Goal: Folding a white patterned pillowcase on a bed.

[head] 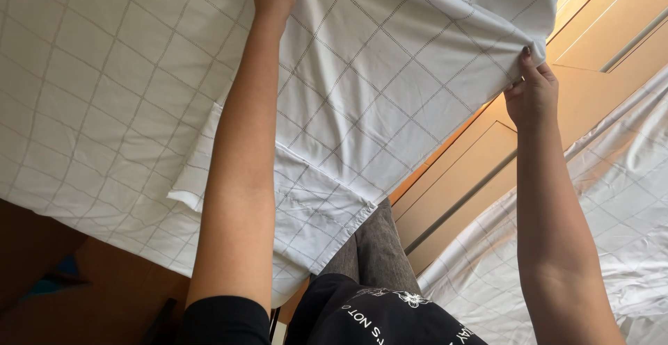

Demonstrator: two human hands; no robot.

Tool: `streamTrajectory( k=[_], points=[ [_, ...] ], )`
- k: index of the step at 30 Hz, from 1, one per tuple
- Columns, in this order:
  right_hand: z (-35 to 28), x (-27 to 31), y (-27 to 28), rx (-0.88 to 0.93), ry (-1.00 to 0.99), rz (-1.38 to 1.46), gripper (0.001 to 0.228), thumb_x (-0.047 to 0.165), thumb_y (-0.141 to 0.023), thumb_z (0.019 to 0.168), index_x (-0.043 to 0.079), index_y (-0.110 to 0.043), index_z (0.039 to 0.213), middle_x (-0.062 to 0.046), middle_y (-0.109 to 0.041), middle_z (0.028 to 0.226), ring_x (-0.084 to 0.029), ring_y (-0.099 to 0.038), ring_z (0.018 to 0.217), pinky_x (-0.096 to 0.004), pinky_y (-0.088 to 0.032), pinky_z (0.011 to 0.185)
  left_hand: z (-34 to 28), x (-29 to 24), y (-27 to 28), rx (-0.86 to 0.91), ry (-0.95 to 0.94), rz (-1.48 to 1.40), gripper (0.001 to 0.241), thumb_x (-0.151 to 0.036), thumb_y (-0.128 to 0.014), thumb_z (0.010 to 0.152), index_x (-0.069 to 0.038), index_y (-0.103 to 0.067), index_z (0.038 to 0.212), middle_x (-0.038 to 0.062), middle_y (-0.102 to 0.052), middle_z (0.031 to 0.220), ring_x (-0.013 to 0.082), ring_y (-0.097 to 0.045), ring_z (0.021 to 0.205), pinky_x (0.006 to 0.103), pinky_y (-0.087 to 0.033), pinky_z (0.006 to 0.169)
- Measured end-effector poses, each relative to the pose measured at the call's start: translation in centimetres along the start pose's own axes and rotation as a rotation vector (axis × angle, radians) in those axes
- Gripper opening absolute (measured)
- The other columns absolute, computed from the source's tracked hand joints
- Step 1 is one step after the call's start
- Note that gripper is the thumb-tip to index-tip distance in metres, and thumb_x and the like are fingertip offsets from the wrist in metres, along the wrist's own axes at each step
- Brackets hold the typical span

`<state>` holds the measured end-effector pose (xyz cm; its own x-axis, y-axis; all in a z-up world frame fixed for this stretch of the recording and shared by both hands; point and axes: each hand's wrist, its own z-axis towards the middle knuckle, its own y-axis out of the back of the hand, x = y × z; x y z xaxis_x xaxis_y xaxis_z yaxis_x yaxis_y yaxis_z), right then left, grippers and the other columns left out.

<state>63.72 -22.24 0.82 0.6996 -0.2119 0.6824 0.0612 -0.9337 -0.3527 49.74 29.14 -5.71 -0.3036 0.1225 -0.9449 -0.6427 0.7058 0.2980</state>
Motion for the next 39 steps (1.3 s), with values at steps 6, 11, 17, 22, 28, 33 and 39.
streamTrajectory(
  k=[6,11,17,22,28,33,39],
  points=[
    [1.0,-2.1,-0.5,-0.104,0.05,-0.028,0.034,0.027,-0.076,0.101,0.009,-0.066,0.128,-0.003,-0.072,0.119,-0.018,-0.069,0.108,-0.036,-0.06,0.087,-1.3,-1.1,1.8,-0.043,-0.052,0.286,0.035,-0.021,-0.068,0.099,-0.003,-0.053,0.074,-0.001,-0.051,0.061,0.0111,-0.045,0.057,0.0332,-0.042,0.057],
    [-0.3,-6.4,1.8,-0.154,-0.02,0.05,0.04,0.041,-0.075,0.098,0.015,-0.064,0.126,0.002,-0.067,0.114,-0.014,-0.066,0.099,-0.031,-0.055,0.08,-6.0,-5.2,7.5,0.209,0.021,0.385,0.041,-0.038,-0.064,0.107,-0.005,-0.059,0.084,0.001,-0.05,0.061,0.0128,-0.041,0.057,0.0341,-0.036,0.057],
    [-7.5,-14.1,2.5,-0.046,-0.149,-0.021,0.028,0.028,-0.075,0.1,0.015,-0.062,0.122,0.008,-0.066,0.119,-0.007,-0.059,0.089,-0.027,-0.049,0.079,-11.2,-4.0,13.9,0.313,0.161,0.268,0.036,-0.038,-0.075,0.102,-0.004,-0.07,0.09,-0.005,-0.062,0.077,0.0046,-0.051,0.07,0.0246,-0.045,0.064],
    [-12.8,-16.9,2.4,0.043,-0.196,-0.164,0.016,0.013,-0.076,0.099,0.003,-0.067,0.107,-0.007,-0.073,0.106,-0.014,-0.068,0.094,-0.031,-0.055,0.083,-13.3,-2.2,15.7,0.205,0.269,0.197,0.023,-0.026,-0.076,0.1,-0.003,-0.075,0.098,-0.004,-0.071,0.081,0.0027,-0.061,0.072,0.0205,-0.05,0.066],
    [-14.9,-15.5,0.0,0.042,-0.133,-0.188,0.013,0.01,-0.075,0.096,0.003,-0.069,0.105,-0.006,-0.073,0.104,-0.013,-0.071,0.094,-0.031,-0.059,0.089,-13.5,-1.0,14.8,0.024,0.182,0.3,0.022,-0.025,-0.078,0.097,-0.003,-0.077,0.096,-0.002,-0.071,0.077,0.0037,-0.058,0.067,0.0203,-0.049,0.062],
    [-17.1,-19.2,1.3,0.126,-0.263,-0.329,0.019,0.014,-0.078,0.092,0.003,-0.067,0.103,-0.007,-0.073,0.101,-0.014,-0.072,0.091,-0.032,-0.06,0.085,-15.2,-3.0,16.7,0.064,0.283,0.253,0.028,-0.03,-0.082,0.099,-0.003,-0.074,0.097,-0.002,-0.069,0.079,0.0037,-0.055,0.068,0.0204,-0.047,0.063],
    [-20.1,-20.1,-0.9,0.17,-0.291,-0.605,0.023,0.014,-0.081,0.088,0.0,-0.069,0.102,-0.01,-0.075,0.098,-0.016,-0.073,0.091,-0.032,-0.06,0.086,-18.6,-0.7,20.1,0.199,0.261,0.397,0.03,-0.022,-0.087,0.089,-0.002,-0.07,0.103,0.0,-0.071,0.088,0.0055,-0.062,0.074,0.023,-0.054,0.067]
  ],
)
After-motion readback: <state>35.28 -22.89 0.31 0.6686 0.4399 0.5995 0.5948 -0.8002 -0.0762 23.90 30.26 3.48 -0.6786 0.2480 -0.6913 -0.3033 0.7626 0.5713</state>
